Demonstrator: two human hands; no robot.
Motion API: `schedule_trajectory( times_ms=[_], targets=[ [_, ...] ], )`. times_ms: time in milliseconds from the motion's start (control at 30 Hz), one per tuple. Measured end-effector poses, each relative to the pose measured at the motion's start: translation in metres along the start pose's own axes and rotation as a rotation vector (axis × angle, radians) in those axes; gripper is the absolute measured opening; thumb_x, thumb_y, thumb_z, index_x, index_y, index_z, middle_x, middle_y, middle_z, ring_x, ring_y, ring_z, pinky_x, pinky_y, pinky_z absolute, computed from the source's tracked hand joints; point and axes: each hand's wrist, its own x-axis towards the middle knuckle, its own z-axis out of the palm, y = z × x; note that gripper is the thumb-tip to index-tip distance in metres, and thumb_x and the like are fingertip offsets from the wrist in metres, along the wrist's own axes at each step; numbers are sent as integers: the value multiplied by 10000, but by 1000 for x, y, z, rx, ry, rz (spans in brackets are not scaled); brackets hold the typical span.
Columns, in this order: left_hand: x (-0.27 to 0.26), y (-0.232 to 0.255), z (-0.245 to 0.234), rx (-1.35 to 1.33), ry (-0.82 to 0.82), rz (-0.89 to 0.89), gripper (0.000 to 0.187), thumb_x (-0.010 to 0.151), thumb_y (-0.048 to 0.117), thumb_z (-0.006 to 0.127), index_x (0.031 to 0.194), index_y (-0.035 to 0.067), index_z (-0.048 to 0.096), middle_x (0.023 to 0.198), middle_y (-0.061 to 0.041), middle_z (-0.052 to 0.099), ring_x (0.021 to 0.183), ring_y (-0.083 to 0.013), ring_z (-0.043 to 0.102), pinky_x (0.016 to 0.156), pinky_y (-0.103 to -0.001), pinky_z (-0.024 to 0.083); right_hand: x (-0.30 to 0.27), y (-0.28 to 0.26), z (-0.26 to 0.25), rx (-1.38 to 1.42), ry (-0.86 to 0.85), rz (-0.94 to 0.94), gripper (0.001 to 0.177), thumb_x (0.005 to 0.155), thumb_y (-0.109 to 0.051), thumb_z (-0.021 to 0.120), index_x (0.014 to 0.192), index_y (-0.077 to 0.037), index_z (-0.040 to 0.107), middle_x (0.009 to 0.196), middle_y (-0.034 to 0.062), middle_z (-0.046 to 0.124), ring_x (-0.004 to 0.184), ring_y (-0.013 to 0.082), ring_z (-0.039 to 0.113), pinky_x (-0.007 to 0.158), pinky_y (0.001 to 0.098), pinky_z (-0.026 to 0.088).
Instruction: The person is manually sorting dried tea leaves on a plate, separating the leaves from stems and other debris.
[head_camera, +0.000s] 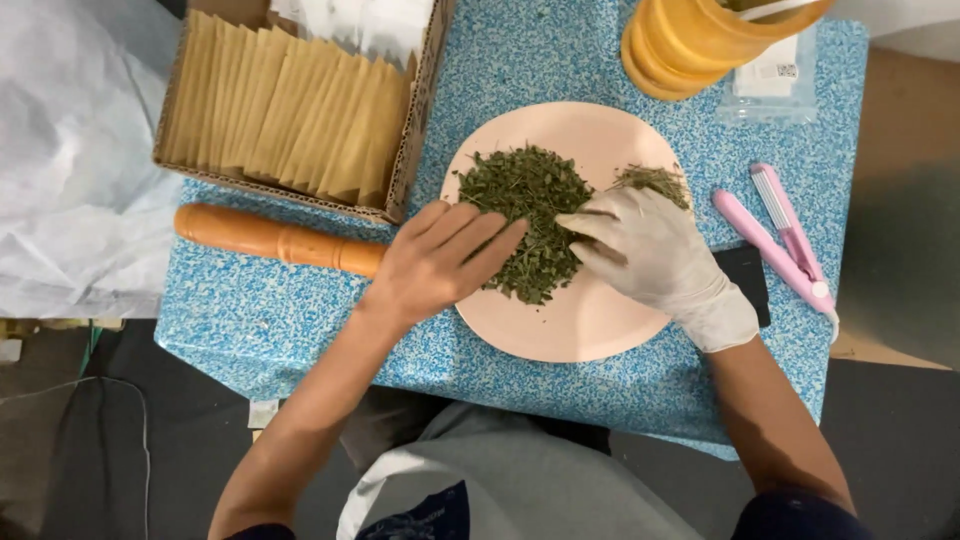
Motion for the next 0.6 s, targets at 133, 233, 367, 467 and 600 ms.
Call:
schedule_trajectory(
  times_ms=[133, 233, 367, 467, 600],
  targets=[
    [3, 4, -4, -43, 20, -31, 104, 1029, 113, 833, 1128, 120, 867, 892, -69, 745, 830, -217, 637, 760, -327, 523, -6, 3, 5, -79, -77, 35, 241, 1071, -417, 728, 1159, -217, 830, 1119, 54, 745, 1096, 339, 768, 850, 440, 592],
    [-1, 5, -2, -48, 34, -38, 106, 1049, 113, 803, 1135, 110, 866, 896, -74, 746, 832, -221, 636, 756, -332, 522, -10, 12, 17, -79, -53, 6, 199, 1076, -400, 735, 1114, -234, 837, 1111, 30, 745, 1028, 304, 766, 831, 415, 589],
    [-5, 8, 1, -50, 39, -57, 101, 1021, 108, 830, 1105, 131, 881, 882, -58, 756, 801, -210, 624, 741, -321, 513, -10, 9, 15, -41, 27, -24, 172, 1083, -380, 737, 1135, -232, 807, 1132, 15, 714, 1045, 299, 744, 825, 421, 580],
    [-1, 11, -1, -48, 30, -48, 114, 990, 61, 853, 1080, 125, 880, 859, -52, 742, 778, -204, 606, 729, -310, 503, -6, 7, 19, 61, 81, -39, 229, 1098, -416, 715, 1222, -233, 775, 1157, 38, 681, 1032, 292, 713, 844, 414, 569],
    [4, 18, -3, -51, 26, -43, 125, 959, 18, 863, 1037, 115, 877, 839, -61, 733, 748, -204, 591, 712, -303, 497, -13, 18, 40, 1, 99, -124, 210, 1093, -460, 704, 1118, -254, 739, 1164, -4, 672, 932, 283, 678, 756, 429, 542]
  ],
)
